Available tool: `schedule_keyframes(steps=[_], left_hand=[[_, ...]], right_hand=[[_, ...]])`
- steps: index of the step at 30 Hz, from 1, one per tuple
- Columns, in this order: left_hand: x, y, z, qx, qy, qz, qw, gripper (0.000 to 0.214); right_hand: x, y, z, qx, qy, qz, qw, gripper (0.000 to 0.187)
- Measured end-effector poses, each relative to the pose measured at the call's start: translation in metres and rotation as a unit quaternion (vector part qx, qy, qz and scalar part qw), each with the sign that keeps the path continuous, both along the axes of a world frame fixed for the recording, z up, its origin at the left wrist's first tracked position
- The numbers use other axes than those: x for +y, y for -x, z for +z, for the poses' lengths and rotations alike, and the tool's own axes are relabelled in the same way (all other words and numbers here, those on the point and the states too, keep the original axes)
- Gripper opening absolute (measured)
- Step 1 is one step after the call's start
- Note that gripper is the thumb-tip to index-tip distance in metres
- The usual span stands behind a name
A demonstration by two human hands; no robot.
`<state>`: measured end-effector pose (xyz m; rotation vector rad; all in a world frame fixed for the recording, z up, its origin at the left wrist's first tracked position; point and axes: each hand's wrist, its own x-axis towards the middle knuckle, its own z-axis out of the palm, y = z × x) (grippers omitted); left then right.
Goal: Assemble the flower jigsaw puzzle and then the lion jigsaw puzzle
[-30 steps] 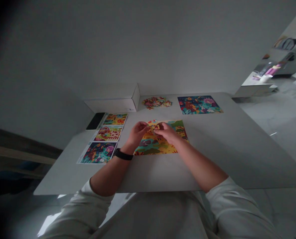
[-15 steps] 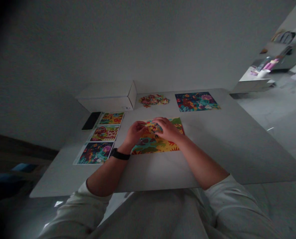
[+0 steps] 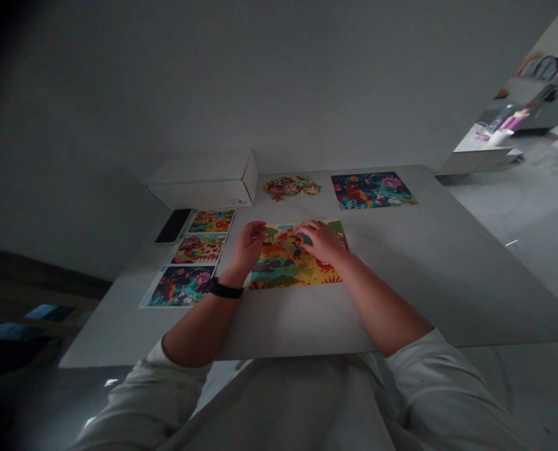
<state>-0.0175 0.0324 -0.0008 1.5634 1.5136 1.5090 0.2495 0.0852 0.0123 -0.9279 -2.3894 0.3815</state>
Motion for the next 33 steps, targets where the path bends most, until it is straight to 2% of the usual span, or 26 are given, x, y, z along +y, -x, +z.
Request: schedule_keyframes(steps=[6, 10, 15, 22, 33], left_hand=[[-0.003, -0.001, 0.0, 0.106, -0.004, -0.004, 0.994, 0.025], [-0.005, -0.003, -0.002, 0.211, -0.007, -0.034, 0.977, 0.028], [-0.006, -0.006, -0.01, 0.3, 0.026, -0.053, 0.952, 0.028], [-0.008, -0.007, -0.012, 0.353, 0.049, -0.064, 0.932, 0.031], [-0.01, -0.006, -0.015, 0.38, 0.05, -0.09, 0.919, 0.032]], right_hand=[[0.003, 0.005, -0.009, -0.027, 0.013, 0.0, 1.0, 0.028], [0.005, 0.006, -0.013, -0.049, 0.023, 0.004, 0.999, 0.029], [0.005, 0.008, -0.014, -0.073, 0.019, 0.004, 0.997, 0.029], [0.006, 0.012, -0.018, -0.082, 0.008, 0.006, 0.997, 0.027], [0.006, 0.012, -0.015, -0.084, 0.02, 0.01, 0.996, 0.025]])
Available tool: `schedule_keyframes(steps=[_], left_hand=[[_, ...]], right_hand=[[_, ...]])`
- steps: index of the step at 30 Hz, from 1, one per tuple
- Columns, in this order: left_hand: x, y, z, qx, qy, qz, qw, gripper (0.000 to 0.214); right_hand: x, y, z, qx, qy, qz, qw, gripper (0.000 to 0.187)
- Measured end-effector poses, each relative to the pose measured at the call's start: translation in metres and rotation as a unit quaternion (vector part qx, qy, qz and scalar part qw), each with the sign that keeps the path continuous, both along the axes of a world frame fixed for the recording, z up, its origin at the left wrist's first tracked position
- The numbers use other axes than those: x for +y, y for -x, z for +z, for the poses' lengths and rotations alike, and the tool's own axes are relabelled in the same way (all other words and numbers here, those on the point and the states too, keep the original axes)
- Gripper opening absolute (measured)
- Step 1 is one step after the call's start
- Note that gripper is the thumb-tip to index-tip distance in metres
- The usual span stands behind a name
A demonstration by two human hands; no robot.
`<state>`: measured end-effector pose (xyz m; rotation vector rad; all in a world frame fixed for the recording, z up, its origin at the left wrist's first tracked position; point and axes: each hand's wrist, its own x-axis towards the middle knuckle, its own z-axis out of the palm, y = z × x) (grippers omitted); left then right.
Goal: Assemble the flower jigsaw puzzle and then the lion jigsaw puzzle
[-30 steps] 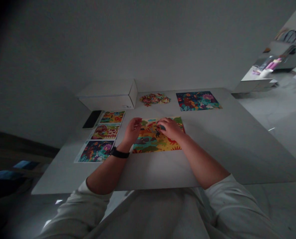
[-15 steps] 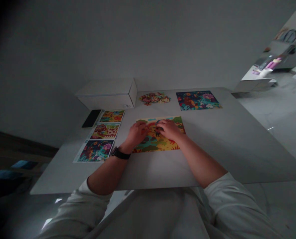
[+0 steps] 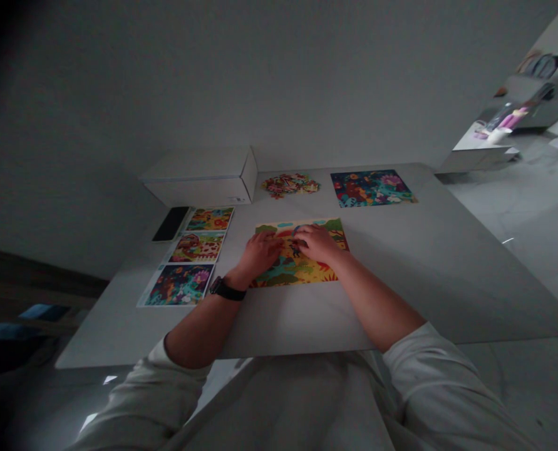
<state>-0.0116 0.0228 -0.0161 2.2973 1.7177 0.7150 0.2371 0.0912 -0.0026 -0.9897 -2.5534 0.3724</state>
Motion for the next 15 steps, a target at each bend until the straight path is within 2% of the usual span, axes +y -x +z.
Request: schedule_keyframes(steps=[9, 15], left_hand=[[-0.001, 0.0, 0.002, 0.003, 0.0, -0.02, 1.0, 0.033], [-0.006, -0.007, 0.011, -0.031, 0.012, -0.111, 0.993, 0.044]], right_hand=[[-0.003, -0.001, 0.005, -0.059, -0.019, 0.005, 0.998, 0.024], [-0.013, 0.003, 0.011, -0.104, -0.044, 0.001, 0.994, 0.028]])
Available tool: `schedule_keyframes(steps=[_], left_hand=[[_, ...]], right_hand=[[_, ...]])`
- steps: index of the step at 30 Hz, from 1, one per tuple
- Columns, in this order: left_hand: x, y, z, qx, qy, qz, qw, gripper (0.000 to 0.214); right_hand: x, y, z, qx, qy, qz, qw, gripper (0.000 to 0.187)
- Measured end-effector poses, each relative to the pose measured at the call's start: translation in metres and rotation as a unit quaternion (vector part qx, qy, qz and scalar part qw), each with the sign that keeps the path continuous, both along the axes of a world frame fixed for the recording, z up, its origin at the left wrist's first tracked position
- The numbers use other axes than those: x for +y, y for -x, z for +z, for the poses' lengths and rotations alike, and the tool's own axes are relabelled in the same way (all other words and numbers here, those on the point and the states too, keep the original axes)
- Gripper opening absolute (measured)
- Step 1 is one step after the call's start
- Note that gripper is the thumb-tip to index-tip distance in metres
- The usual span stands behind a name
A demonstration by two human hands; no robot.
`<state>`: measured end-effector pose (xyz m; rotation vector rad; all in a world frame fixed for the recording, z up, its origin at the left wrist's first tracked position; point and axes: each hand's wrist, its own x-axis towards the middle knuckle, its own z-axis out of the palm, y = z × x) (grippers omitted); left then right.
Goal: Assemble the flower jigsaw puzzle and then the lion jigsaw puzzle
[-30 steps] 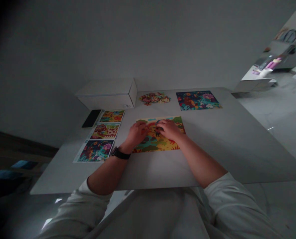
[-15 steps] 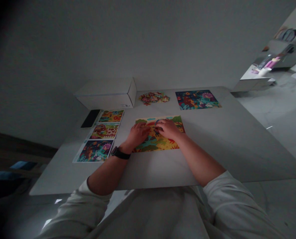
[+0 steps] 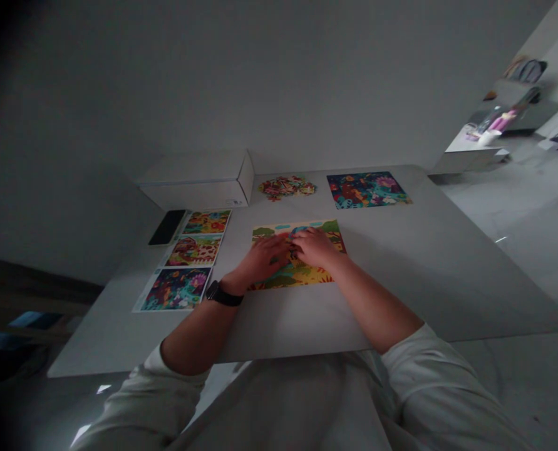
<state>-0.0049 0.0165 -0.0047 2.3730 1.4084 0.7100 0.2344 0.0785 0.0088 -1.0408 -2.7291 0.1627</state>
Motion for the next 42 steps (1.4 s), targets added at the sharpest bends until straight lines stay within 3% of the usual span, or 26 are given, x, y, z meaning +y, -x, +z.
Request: schedule_keyframes(steps=[8, 15, 19, 23, 26, 29, 35, 38, 42], left_hand=[[-0.006, -0.002, 0.003, -0.053, 0.013, -0.01, 0.998, 0.042], [-0.01, 0.0, 0.008, 0.035, 0.012, 0.003, 0.999, 0.05], [-0.022, 0.027, 0.023, 0.094, 0.027, 0.011, 0.995, 0.055], [-0.042, 0.068, 0.031, 0.112, 0.044, -0.035, 0.992, 0.059], [-0.055, 0.087, 0.021, 0.135, 0.023, -0.035, 0.99, 0.053], [-0.061, 0.091, 0.006, 0.163, 0.011, -0.06, 0.985, 0.049], [-0.062, 0.064, -0.007, 0.172, -0.025, -0.057, 0.983, 0.047], [-0.057, 0.027, -0.006, 0.177, -0.036, -0.065, 0.981, 0.049], [-0.044, -0.043, -0.004, 0.19, -0.038, -0.083, 0.977, 0.052]], right_hand=[[-0.003, -0.005, 0.01, 0.004, 0.007, 0.008, 1.0, 0.023], [-0.004, -0.003, 0.018, -0.037, 0.007, 0.008, 0.999, 0.021], [-0.015, -0.021, 0.027, -0.038, 0.01, -0.014, 0.999, 0.033], [-0.045, -0.052, 0.028, -0.08, 0.007, -0.02, 0.997, 0.035], [-0.067, -0.07, 0.022, -0.109, 0.017, -0.046, 0.993, 0.046], [-0.08, -0.078, 0.019, -0.116, 0.021, -0.05, 0.992, 0.057], [-0.084, -0.102, 0.025, -0.107, 0.042, -0.07, 0.991, 0.06], [-0.085, -0.136, 0.027, -0.109, 0.061, -0.095, 0.988, 0.064], [-0.089, -0.196, 0.027, -0.109, 0.081, -0.14, 0.981, 0.065]])
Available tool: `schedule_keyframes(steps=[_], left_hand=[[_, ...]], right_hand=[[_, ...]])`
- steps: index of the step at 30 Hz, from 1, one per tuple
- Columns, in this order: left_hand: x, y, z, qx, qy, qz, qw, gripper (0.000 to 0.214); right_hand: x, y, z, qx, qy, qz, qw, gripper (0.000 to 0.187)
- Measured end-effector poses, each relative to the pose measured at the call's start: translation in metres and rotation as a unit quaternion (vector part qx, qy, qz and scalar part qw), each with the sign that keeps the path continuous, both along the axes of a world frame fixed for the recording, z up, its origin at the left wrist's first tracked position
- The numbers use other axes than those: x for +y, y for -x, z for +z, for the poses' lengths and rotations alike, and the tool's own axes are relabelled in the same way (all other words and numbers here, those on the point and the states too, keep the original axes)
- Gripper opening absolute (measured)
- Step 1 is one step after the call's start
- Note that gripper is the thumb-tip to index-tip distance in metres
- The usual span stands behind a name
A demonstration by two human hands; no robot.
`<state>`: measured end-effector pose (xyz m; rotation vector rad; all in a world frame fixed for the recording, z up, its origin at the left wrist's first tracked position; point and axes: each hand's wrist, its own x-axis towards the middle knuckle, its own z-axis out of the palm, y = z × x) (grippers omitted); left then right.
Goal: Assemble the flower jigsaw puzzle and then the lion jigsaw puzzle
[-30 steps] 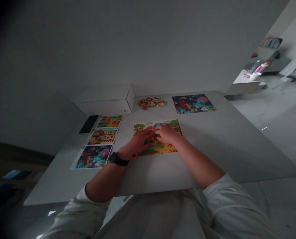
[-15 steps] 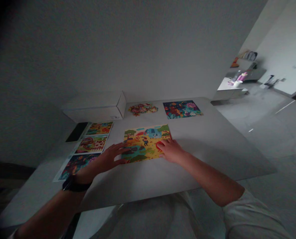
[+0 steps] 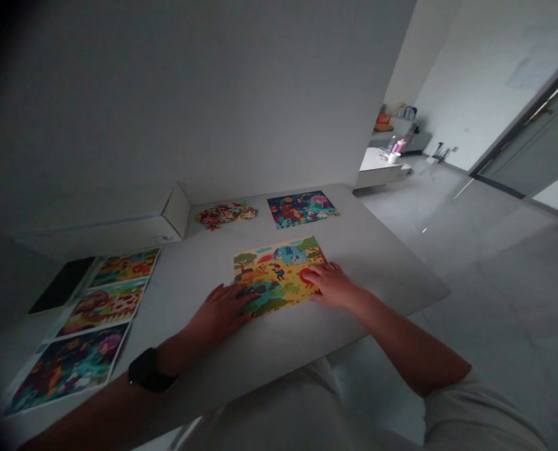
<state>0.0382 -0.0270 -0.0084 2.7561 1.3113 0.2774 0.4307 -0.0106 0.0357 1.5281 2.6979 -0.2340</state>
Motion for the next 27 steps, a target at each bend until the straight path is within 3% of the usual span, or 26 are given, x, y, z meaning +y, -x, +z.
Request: schedule_keyframes(steps=[6, 11, 16, 27], left_hand=[[0.029, -0.107, 0.008, 0.039, -0.001, -0.043, 0.998, 0.053], [0.049, -0.164, 0.016, 0.061, 0.001, -0.048, 0.997, 0.052], [0.062, -0.18, 0.018, 0.051, 0.009, -0.029, 0.998, 0.052], [0.084, -0.17, 0.02, 0.061, 0.012, 0.002, 0.998, 0.051]], right_hand=[[-0.006, -0.09, -0.001, -0.005, -0.018, -0.085, 0.996, 0.063], [0.004, -0.14, -0.005, -0.004, -0.038, -0.129, 0.991, 0.055], [0.03, -0.158, -0.015, 0.005, -0.049, -0.123, 0.991, 0.057], [0.067, -0.149, -0.02, 0.014, -0.048, -0.113, 0.992, 0.058]])
